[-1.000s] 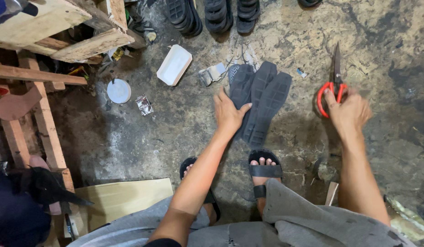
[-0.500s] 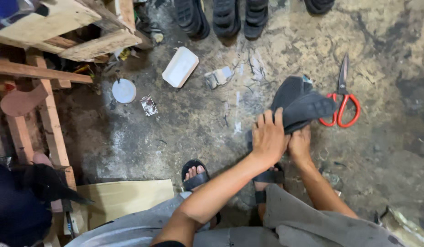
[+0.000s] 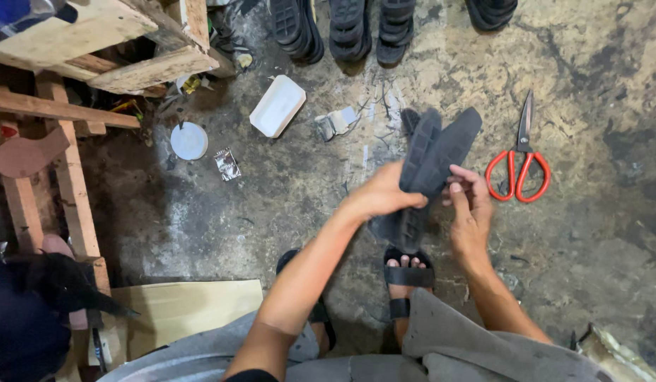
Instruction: The person trims the edges of black rubber sandal soles with red-handled scissors, working on one sole at a time and setting trimmed soles aside. They then take a white block from a foam container and rub it over the sole surface with a cloth, coating the sole.
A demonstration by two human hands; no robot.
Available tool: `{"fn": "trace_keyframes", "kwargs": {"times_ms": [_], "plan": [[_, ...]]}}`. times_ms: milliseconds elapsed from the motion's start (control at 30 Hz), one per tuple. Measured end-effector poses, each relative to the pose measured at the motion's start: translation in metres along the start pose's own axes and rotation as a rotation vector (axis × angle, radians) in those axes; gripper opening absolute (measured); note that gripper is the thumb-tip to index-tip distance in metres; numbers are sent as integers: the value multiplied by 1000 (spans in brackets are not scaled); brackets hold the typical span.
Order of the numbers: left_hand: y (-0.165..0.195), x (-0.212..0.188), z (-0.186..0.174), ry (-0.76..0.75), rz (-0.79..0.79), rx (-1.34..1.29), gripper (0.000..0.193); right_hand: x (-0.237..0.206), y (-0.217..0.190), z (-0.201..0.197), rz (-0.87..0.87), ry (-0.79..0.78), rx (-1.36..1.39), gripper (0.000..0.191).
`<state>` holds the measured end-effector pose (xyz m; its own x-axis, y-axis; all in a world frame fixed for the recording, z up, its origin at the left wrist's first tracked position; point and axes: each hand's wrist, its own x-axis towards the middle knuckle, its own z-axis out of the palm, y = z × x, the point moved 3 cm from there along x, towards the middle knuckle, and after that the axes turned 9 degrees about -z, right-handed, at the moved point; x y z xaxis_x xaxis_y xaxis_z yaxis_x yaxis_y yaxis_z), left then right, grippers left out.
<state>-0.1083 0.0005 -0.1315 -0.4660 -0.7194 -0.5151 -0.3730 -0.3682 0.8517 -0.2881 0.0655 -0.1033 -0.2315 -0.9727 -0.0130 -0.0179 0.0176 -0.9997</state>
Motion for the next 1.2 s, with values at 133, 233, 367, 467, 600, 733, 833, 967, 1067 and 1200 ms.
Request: {"fn": "trace_keyframes", "kwargs": {"times_ms": [133, 233, 367, 467, 600, 733, 833, 967, 1067, 1200], "plan": [[7, 4, -61, 287, -103, 172, 95, 20, -26, 0, -202, -53, -265, 23], [2, -8, -57, 396, -85, 469, 85, 36, -39, 1, -317, -118, -494, 23], [-6, -31, -30, 587, 88, 688, 72, 42, -53, 5, -537, -218, -1255, 25], [-8, -46, -36, 635, 104, 661, 66, 52, -57, 17, -605, -273, -767, 27], [-2, -74, -72, 615, 1, 742, 58, 86, -46, 68, -691, -422, -749, 20], [9, -109, -118, 575, -162, 932, 59, 118, -35, 142, -928, -580, -641, 33], [12, -137, -146, 488, -241, 1100, 59, 128, -23, 184, -1014, -725, -746, 45], [20, -171, -178, 393, -313, 1275, 38, 133, -8, 202, -931, -870, -928, 38], [24, -190, -196, 311, -450, 1246, 24, 135, -7, 199, -773, -898, -784, 30], [7, -185, -206, 367, -471, 1037, 37, 141, -7, 175, -621, -851, -553, 25]]}}
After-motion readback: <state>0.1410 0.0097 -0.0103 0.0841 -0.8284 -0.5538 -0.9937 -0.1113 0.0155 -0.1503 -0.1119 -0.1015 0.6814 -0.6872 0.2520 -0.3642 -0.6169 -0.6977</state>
